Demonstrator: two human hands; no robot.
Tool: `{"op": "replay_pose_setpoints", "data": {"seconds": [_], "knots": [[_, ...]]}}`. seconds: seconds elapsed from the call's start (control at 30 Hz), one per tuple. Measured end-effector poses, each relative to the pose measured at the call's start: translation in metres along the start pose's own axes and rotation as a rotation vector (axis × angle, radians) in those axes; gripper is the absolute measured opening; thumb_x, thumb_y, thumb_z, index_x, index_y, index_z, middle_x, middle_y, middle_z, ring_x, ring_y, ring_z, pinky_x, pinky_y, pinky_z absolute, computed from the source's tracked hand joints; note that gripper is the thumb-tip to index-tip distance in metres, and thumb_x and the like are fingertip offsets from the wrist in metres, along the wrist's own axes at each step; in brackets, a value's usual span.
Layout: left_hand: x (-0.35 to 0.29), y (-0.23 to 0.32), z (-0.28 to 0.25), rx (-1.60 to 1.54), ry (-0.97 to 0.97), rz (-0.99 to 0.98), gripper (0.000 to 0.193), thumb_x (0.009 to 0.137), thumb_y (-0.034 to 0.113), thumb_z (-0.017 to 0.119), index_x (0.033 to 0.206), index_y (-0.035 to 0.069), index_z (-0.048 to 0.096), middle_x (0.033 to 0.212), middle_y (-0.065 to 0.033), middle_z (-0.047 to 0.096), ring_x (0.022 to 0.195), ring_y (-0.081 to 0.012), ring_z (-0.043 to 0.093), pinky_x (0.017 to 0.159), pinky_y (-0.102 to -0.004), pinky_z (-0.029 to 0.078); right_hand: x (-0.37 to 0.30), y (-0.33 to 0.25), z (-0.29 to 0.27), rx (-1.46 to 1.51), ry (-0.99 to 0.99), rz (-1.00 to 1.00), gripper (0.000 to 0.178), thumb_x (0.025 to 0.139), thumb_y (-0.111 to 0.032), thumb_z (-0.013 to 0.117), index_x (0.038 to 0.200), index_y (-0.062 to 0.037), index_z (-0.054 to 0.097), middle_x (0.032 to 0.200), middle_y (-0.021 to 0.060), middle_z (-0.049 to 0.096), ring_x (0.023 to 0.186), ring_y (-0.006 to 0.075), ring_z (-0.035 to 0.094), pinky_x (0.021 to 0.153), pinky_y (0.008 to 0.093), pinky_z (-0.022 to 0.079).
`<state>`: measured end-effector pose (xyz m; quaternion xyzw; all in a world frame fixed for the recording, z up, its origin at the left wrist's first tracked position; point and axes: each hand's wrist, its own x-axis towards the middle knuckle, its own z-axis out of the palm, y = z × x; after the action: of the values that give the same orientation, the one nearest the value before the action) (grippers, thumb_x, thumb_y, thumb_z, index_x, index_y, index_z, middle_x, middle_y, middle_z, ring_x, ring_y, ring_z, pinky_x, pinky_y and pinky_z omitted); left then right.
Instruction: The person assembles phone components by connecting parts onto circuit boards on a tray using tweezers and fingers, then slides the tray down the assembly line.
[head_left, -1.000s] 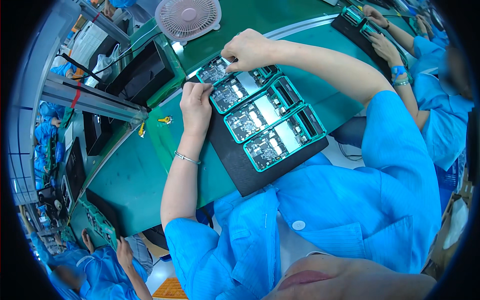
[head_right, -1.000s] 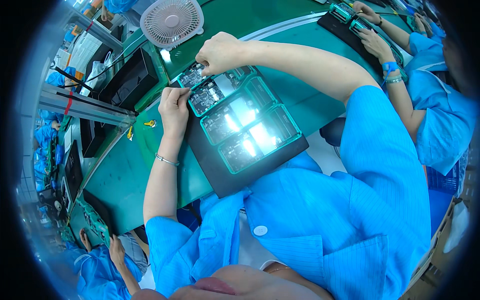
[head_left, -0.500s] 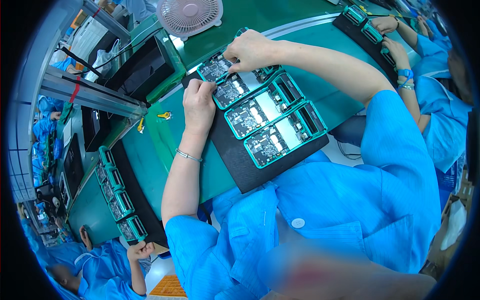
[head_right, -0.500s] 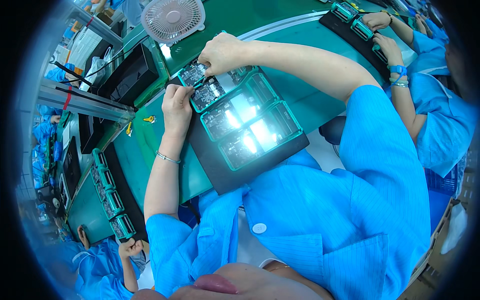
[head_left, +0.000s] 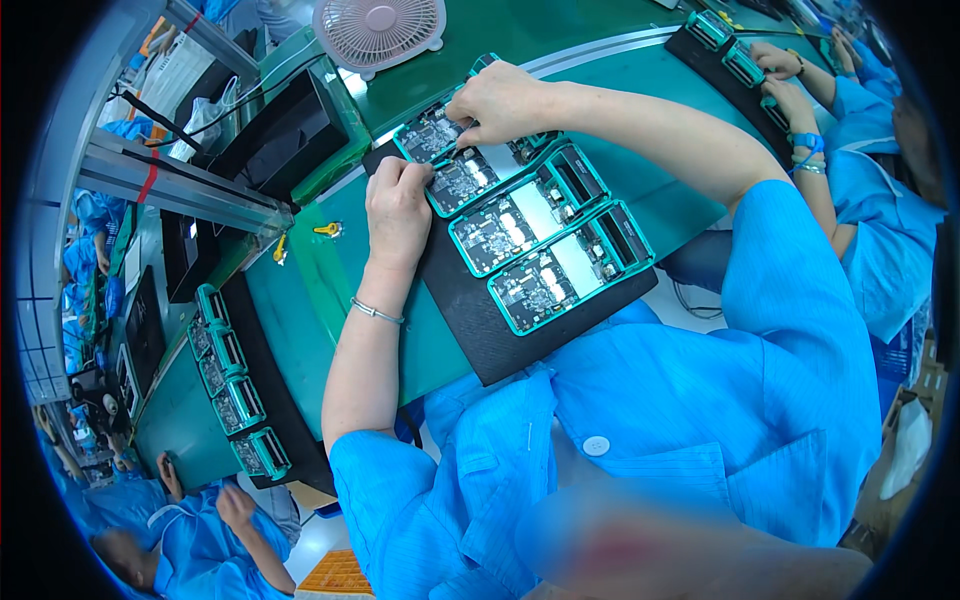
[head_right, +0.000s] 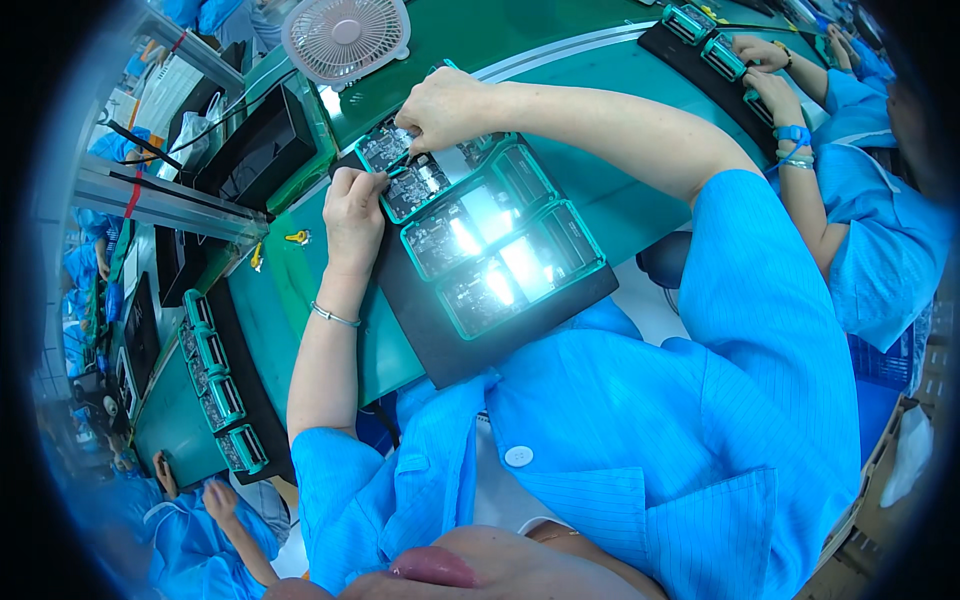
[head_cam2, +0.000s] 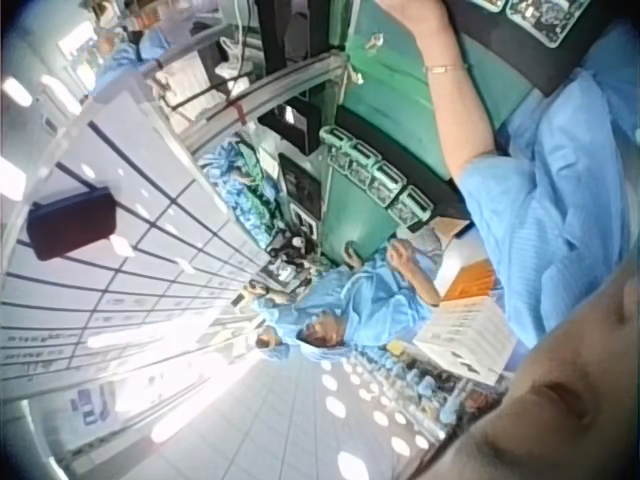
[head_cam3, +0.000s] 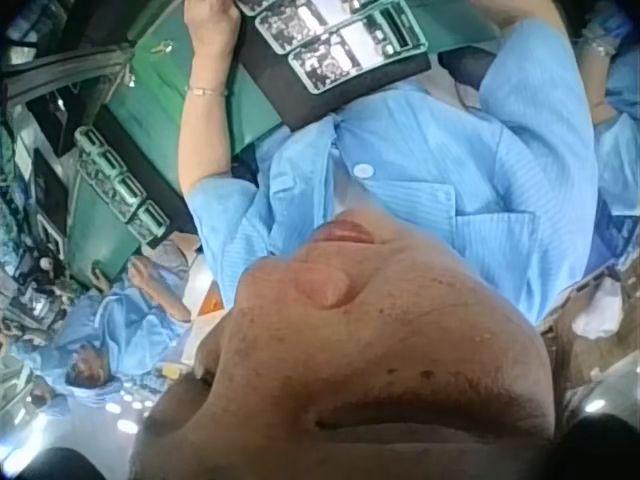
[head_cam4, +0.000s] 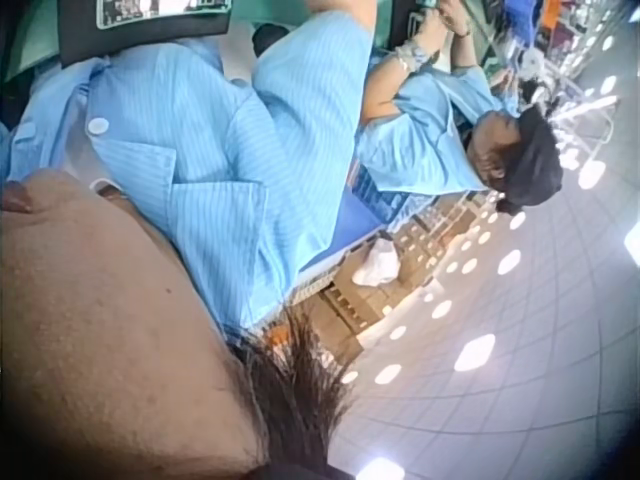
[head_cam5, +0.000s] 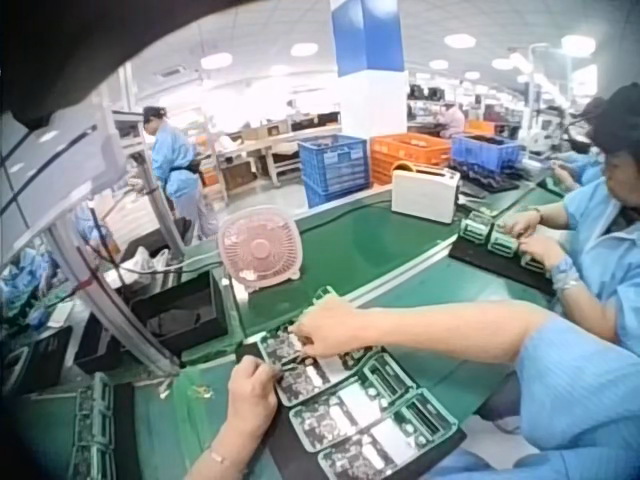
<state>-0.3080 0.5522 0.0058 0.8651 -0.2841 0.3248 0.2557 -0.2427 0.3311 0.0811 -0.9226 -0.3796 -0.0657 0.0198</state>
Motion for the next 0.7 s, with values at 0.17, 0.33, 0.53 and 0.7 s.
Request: {"op": "replay_pose_setpoints", "data": {"seconds": [0.17, 0.33, 0.53, 0.7], "knots": [[0.001, -0.001, 0.001, 0.008, 0.004, 0.003, 0.01, 0.079, 0.0, 0.072, 0.085, 0.006, 0.067, 0.084, -0.008, 0.058, 0.079, -0.0277, 0.061, 0.071, -0.0395, 0.049, 0.0, 0.0, 0.0, 0.006, -0.005, -0.005, 0.03, 0.082, -0.038, 0.076, 0.078, -0.0102, 0.065, 0.075, 0.0053, 0.068, 0.074, 0.0287, 0.068, 0.065, 0.0425, 0.051], [0.0, -0.001, 0.001, 0.005, 0.004, -0.005, 0.01, 0.079, 0.0, 0.072, 0.086, 0.006, 0.067, 0.084, -0.008, 0.058, 0.078, -0.0276, 0.06, 0.07, -0.0395, 0.049, -0.001, 0.0, 0.001, -0.012, 0.007, -0.01, 0.03, 0.082, -0.038, 0.076, 0.079, -0.0103, 0.064, 0.076, 0.0052, 0.068, 0.074, 0.0288, 0.068, 0.065, 0.0426, 0.051], [0.0, 0.0, 0.002, -0.001, 0.008, -0.004, 0.01, 0.079, 0.0, 0.071, 0.086, 0.006, 0.067, 0.084, -0.0085, 0.057, 0.077, -0.0284, 0.06, 0.069, -0.0399, 0.049, -0.001, 0.006, 0.01, -0.011, 0.113, -0.078, 0.033, 0.081, -0.042, 0.075, 0.074, -0.0112, 0.066, 0.067, 0.0062, 0.067, 0.067, 0.0284, 0.068, 0.06, 0.0431, 0.051], [-0.001, 0.0, 0.002, -0.008, 0.005, -0.01, 0.01, 0.079, 0.0, 0.071, 0.087, 0.005, 0.067, 0.084, -0.0091, 0.056, 0.077, -0.029, 0.059, 0.07, -0.0404, 0.049, 0.0, 0.001, 0.004, -0.013, 0.014, -0.024, 0.03, 0.083, -0.037, 0.075, 0.078, -0.01, 0.063, 0.077, 0.0044, 0.068, 0.074, 0.0282, 0.069, 0.065, 0.0424, 0.052]]}}
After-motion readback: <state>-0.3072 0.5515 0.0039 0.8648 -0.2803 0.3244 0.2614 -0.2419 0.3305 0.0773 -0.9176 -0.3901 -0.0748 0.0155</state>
